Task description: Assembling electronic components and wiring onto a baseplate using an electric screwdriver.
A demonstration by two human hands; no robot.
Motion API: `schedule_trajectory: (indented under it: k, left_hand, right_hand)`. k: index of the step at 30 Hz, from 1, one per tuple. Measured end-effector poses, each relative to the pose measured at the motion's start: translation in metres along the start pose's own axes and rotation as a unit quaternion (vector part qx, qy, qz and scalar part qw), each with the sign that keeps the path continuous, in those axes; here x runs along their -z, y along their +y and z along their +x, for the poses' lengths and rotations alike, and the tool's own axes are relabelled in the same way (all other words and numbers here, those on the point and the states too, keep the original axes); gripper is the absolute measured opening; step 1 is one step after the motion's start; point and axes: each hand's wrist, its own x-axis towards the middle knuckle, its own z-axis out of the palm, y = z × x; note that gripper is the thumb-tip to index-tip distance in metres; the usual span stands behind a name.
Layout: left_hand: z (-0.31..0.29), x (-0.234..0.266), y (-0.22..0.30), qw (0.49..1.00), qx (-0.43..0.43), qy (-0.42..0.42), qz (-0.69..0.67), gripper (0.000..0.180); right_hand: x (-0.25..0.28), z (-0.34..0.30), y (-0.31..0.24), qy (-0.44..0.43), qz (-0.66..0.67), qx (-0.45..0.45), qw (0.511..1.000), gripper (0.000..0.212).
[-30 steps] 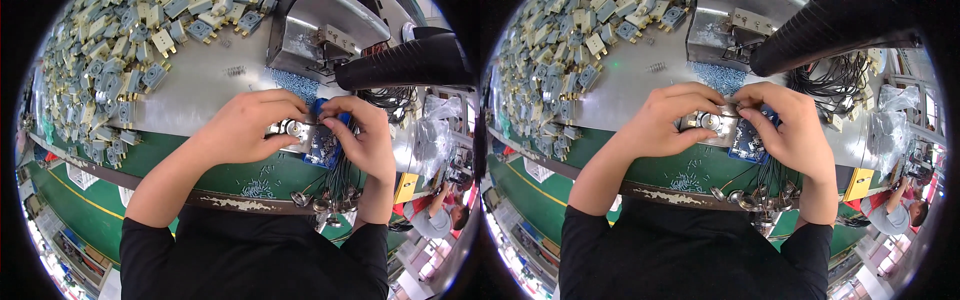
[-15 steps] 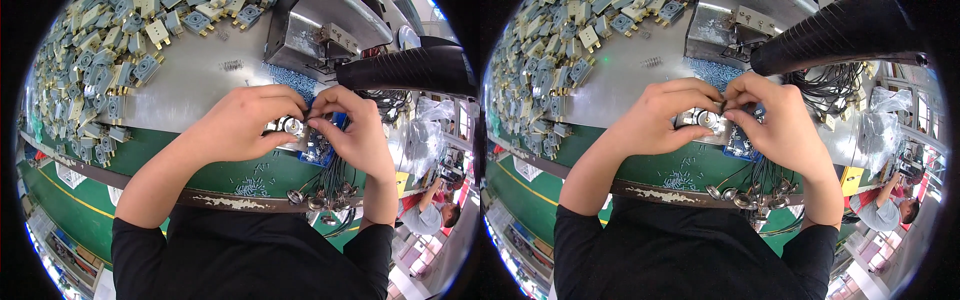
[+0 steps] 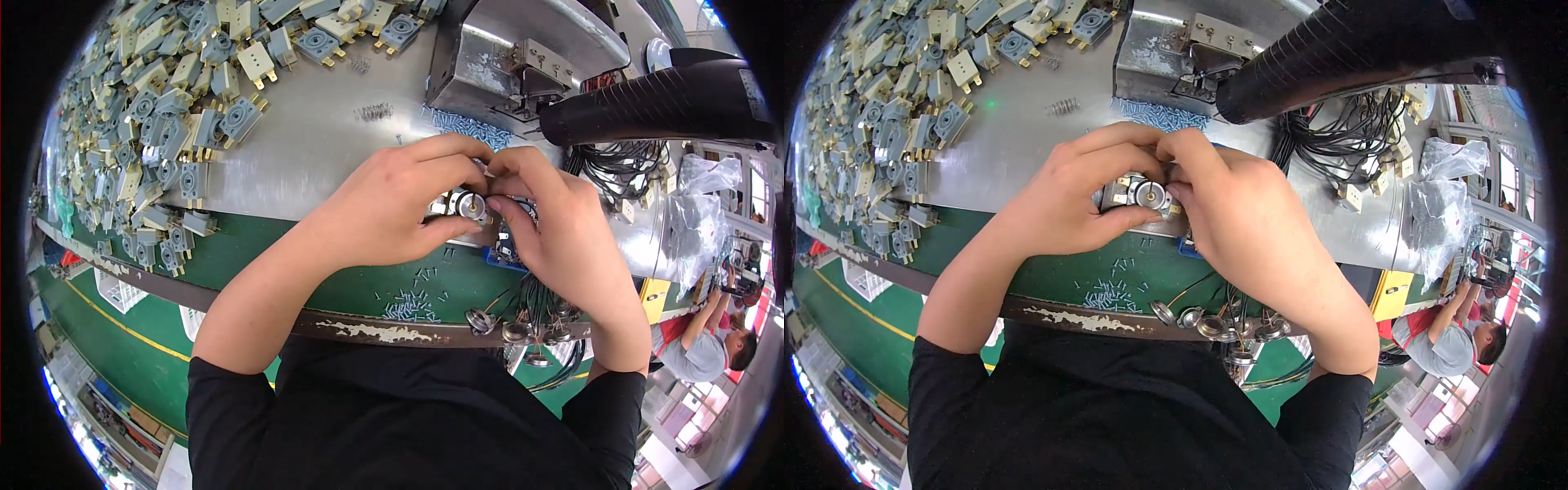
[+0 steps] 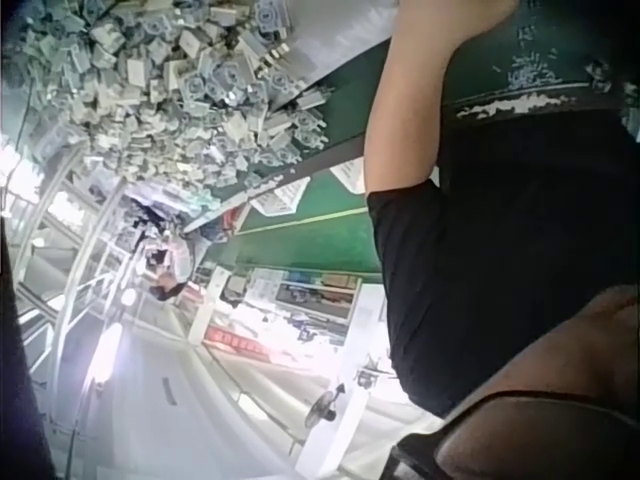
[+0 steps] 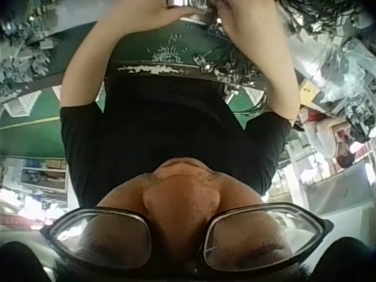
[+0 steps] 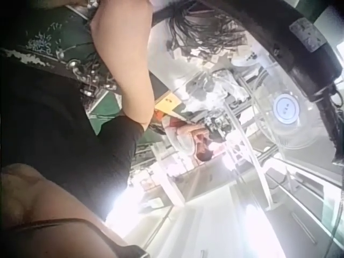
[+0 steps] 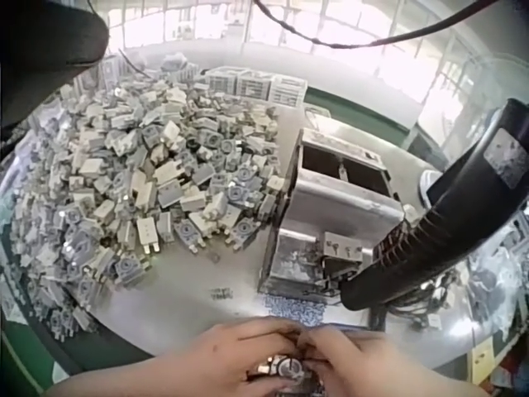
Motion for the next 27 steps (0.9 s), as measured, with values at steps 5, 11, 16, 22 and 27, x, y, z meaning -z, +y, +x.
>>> schedule_trajectory:
  k: [5, 11, 16, 22, 27]
  left_hand:
    - [-0.002, 0.001, -0.001, 1.0, -0.007, -0.008, 0.005, 0.038]
    - [0.008, 0.0, 0.0, 0.999, -0.007, -0.034, -0.02, 0.035]
    - [0.002, 0.006, -0.001, 1.0, -0.017, -0.024, -0.001, 0.035]
    - [0.005, 0.006, 0.001, 0.999, -0.02, -0.032, 0.003, 0.034]
    - [0.005, 0.005, 0.001, 0.999, -0.026, -0.023, 0.006, 0.034]
  right_hand:
    - [0.005, -0.002, 0.009, 0.056, -0.114, 0.118, 0.985, 0.033]
    - [0.087, -0.019, 0.067, 0.33, 0.294, 0.292, 0.848, 0.055]
    - [0.073, 0.035, 0.055, 0.206, 0.474, 0.157, 0.842, 0.095]
    - [0.064, 0.05, 0.025, 0.075, 0.438, 0.21, 0.871, 0.109]
    - [0.076, 0.07, 0.017, 0.184, 0.448, 0.278, 0.829, 0.109]
